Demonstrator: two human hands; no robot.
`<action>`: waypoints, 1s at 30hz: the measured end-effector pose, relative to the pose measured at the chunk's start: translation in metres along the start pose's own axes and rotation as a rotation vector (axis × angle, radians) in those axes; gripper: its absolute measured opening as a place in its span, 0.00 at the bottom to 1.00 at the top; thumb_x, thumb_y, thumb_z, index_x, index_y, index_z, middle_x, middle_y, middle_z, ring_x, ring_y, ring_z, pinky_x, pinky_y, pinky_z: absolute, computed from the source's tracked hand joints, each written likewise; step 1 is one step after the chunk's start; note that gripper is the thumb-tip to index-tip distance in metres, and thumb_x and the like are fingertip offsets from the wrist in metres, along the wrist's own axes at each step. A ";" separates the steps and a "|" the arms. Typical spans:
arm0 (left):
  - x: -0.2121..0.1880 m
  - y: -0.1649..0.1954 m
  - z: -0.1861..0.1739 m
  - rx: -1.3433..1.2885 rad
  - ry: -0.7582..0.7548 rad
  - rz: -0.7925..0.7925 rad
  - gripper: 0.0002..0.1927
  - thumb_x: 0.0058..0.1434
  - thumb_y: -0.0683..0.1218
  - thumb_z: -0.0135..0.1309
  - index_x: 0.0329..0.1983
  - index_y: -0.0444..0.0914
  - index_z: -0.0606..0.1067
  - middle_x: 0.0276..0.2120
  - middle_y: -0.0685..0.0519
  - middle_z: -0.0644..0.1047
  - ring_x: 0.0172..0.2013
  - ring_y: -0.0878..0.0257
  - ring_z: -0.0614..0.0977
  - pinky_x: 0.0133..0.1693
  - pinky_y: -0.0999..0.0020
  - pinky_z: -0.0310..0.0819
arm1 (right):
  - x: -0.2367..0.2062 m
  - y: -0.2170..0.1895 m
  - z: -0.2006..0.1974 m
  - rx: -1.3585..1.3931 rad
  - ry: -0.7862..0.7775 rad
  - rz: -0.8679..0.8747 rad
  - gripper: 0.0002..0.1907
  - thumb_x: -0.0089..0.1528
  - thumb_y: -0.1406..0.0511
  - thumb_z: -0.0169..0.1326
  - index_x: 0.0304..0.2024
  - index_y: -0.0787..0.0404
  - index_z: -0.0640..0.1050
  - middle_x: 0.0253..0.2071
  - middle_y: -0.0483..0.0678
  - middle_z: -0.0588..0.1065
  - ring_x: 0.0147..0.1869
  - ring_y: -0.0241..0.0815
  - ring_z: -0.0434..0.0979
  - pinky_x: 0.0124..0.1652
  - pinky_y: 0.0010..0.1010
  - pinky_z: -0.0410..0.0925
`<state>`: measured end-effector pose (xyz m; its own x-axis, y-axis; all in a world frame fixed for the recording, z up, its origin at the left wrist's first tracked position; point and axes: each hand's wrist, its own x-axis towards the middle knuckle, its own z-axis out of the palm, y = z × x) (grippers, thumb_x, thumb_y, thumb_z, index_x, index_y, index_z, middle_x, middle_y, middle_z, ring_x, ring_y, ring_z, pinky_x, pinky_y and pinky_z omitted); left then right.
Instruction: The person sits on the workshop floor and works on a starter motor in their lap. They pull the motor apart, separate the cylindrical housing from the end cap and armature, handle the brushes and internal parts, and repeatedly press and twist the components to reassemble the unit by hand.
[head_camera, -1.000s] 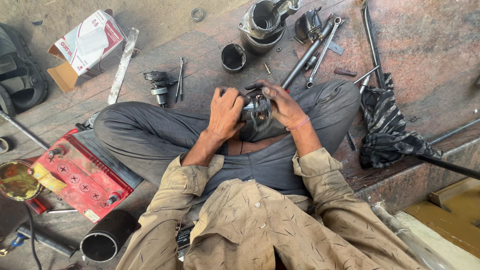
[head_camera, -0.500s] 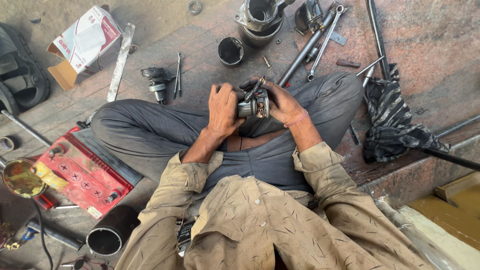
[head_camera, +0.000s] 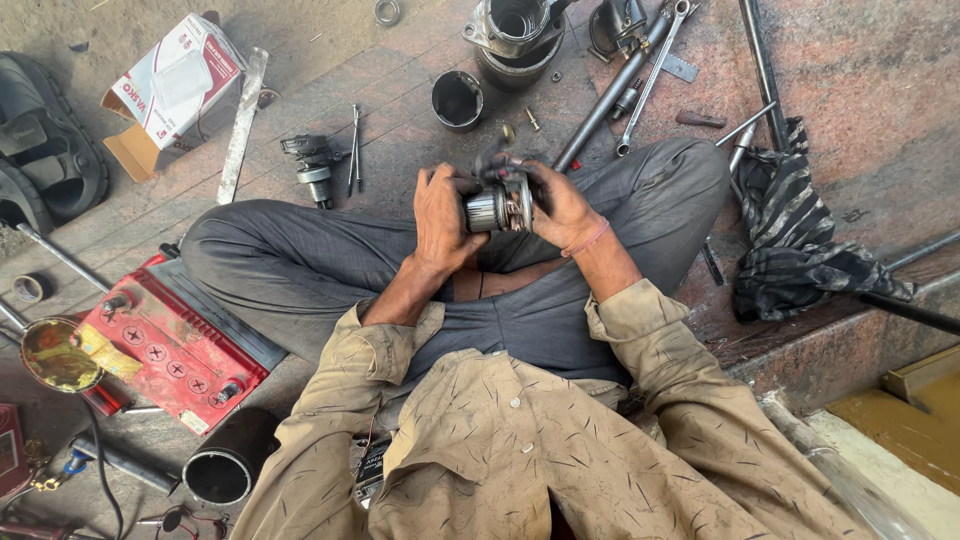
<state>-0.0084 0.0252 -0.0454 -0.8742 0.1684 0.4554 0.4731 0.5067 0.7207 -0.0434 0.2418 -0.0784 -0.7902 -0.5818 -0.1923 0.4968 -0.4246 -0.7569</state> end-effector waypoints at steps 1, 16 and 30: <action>0.000 -0.001 0.001 -0.015 0.007 -0.011 0.32 0.36 0.43 0.64 0.46 0.35 0.67 0.42 0.45 0.71 0.42 0.49 0.74 0.46 0.52 0.63 | 0.001 0.003 -0.003 0.163 0.028 0.066 0.18 0.73 0.72 0.46 0.66 0.66 0.67 0.60 0.52 0.72 0.62 0.40 0.76 0.61 0.35 0.72; 0.013 0.001 0.000 -0.161 0.216 -0.396 0.27 0.46 0.36 0.64 0.45 0.32 0.63 0.38 0.43 0.69 0.37 0.48 0.75 0.44 0.57 0.74 | 0.006 -0.039 0.025 -0.398 0.188 0.034 0.25 0.64 0.72 0.57 0.64 0.69 0.71 0.56 0.48 0.73 0.59 0.37 0.73 0.59 0.30 0.67; 0.015 -0.001 0.002 -0.010 -0.098 -0.504 0.27 0.40 0.33 0.60 0.43 0.33 0.64 0.38 0.39 0.73 0.41 0.37 0.75 0.41 0.46 0.68 | -0.003 -0.075 0.032 -0.562 0.021 -0.085 0.34 0.57 0.70 0.68 0.65 0.68 0.72 0.65 0.49 0.73 0.67 0.42 0.75 0.65 0.35 0.72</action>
<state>-0.0224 0.0292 -0.0406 -0.9999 -0.0158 -0.0009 -0.0093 0.5372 0.8434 -0.0667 0.2534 -0.0014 -0.8290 -0.5454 -0.1238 0.1682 -0.0320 -0.9852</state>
